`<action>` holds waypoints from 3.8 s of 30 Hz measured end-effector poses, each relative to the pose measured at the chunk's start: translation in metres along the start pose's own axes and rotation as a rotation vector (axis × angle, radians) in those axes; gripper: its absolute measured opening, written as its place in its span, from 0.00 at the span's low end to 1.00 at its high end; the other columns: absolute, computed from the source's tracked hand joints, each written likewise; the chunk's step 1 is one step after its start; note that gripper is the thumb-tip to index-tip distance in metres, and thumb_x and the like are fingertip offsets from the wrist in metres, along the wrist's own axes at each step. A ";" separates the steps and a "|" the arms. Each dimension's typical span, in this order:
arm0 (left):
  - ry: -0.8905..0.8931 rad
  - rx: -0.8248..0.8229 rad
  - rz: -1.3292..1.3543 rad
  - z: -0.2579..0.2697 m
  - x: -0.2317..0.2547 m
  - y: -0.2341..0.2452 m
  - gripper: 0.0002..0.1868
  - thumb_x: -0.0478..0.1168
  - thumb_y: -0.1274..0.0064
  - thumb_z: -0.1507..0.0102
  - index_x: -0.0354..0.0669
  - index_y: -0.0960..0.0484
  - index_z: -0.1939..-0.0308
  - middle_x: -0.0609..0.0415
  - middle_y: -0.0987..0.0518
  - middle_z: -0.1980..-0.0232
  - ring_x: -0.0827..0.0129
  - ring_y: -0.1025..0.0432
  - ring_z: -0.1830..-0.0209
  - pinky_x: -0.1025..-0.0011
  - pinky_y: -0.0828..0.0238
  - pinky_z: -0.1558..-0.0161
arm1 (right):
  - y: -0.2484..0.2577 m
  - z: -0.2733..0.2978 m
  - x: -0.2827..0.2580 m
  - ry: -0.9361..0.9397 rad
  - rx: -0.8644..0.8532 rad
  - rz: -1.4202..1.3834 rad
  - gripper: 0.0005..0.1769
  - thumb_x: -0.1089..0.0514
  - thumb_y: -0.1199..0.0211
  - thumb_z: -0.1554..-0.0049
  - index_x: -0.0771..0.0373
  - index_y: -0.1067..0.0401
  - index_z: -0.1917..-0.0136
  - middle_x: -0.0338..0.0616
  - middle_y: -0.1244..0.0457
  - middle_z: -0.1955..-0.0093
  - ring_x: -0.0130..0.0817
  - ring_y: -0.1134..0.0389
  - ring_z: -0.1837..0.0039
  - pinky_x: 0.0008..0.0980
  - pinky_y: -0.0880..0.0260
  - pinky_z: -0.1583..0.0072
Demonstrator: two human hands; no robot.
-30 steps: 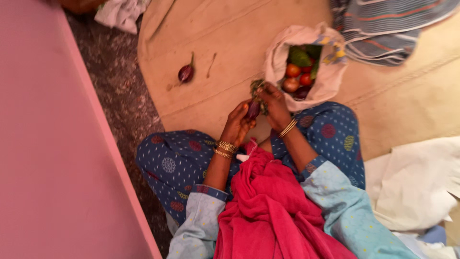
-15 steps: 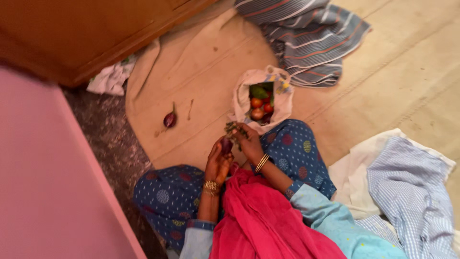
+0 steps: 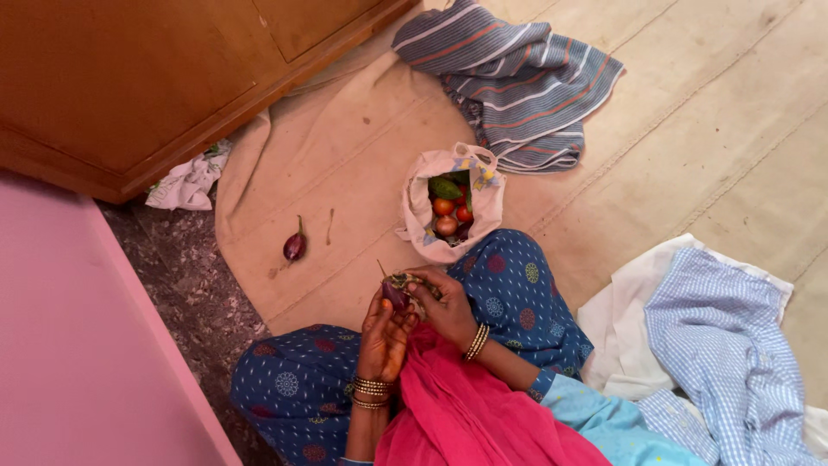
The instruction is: The person wipes several vegetables, including eggplants and onions, one at a time with a cloth before placing them back into a white bag.
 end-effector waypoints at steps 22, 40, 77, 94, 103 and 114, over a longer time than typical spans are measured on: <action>-0.164 -0.019 0.072 0.000 0.020 -0.031 0.25 0.41 0.50 0.28 0.38 0.31 0.28 0.51 0.20 0.44 0.72 0.25 0.52 0.73 0.26 0.51 | -0.020 -0.021 -0.075 0.358 -0.064 0.315 0.18 0.76 0.40 0.42 0.64 0.22 0.41 0.50 0.33 0.46 0.39 0.29 0.48 0.30 0.29 0.49; -0.226 0.026 0.145 -0.002 0.029 -0.038 0.24 0.43 0.52 0.27 0.37 0.32 0.29 0.52 0.20 0.44 0.70 0.24 0.47 0.70 0.23 0.46 | -0.017 0.019 -0.067 0.471 -0.013 0.390 0.19 0.76 0.39 0.44 0.63 0.23 0.42 0.48 0.35 0.46 0.41 0.30 0.45 0.32 0.28 0.46; -0.281 -0.027 0.038 -0.002 0.038 -0.042 0.20 0.37 0.51 0.27 0.37 0.31 0.31 0.51 0.21 0.44 0.68 0.24 0.48 0.70 0.24 0.46 | -0.031 0.032 -0.078 0.588 -0.122 0.558 0.21 0.76 0.38 0.50 0.63 0.22 0.44 0.49 0.34 0.47 0.44 0.29 0.46 0.35 0.28 0.47; -0.311 0.041 -0.174 -0.001 0.032 -0.040 0.23 0.40 0.47 0.28 0.33 0.27 0.31 0.50 0.18 0.49 0.71 0.24 0.57 0.74 0.24 0.55 | -0.018 0.005 -0.083 0.403 -0.084 0.368 0.18 0.76 0.39 0.43 0.65 0.23 0.42 0.49 0.34 0.47 0.37 0.28 0.47 0.30 0.28 0.47; -0.305 0.055 -0.119 -0.002 0.031 -0.037 0.22 0.38 0.48 0.27 0.34 0.27 0.31 0.52 0.19 0.48 0.74 0.25 0.54 0.74 0.25 0.53 | -0.017 0.004 -0.086 0.407 -0.050 0.404 0.17 0.76 0.38 0.44 0.65 0.23 0.43 0.49 0.34 0.48 0.40 0.28 0.49 0.30 0.30 0.49; -0.278 -0.013 -0.038 -0.003 0.019 -0.026 0.22 0.39 0.49 0.25 0.33 0.28 0.28 0.48 0.20 0.46 0.70 0.24 0.54 0.73 0.24 0.52 | -0.019 0.014 -0.078 0.459 -0.038 0.433 0.19 0.77 0.38 0.45 0.65 0.23 0.42 0.50 0.34 0.48 0.41 0.29 0.47 0.32 0.28 0.47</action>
Point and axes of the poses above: each hand's wrist, its own z-axis away from the middle knuckle, its own y-axis out of the back of the hand, x = y × z, the point moved 6 cm from there along -z, towards the middle knuckle
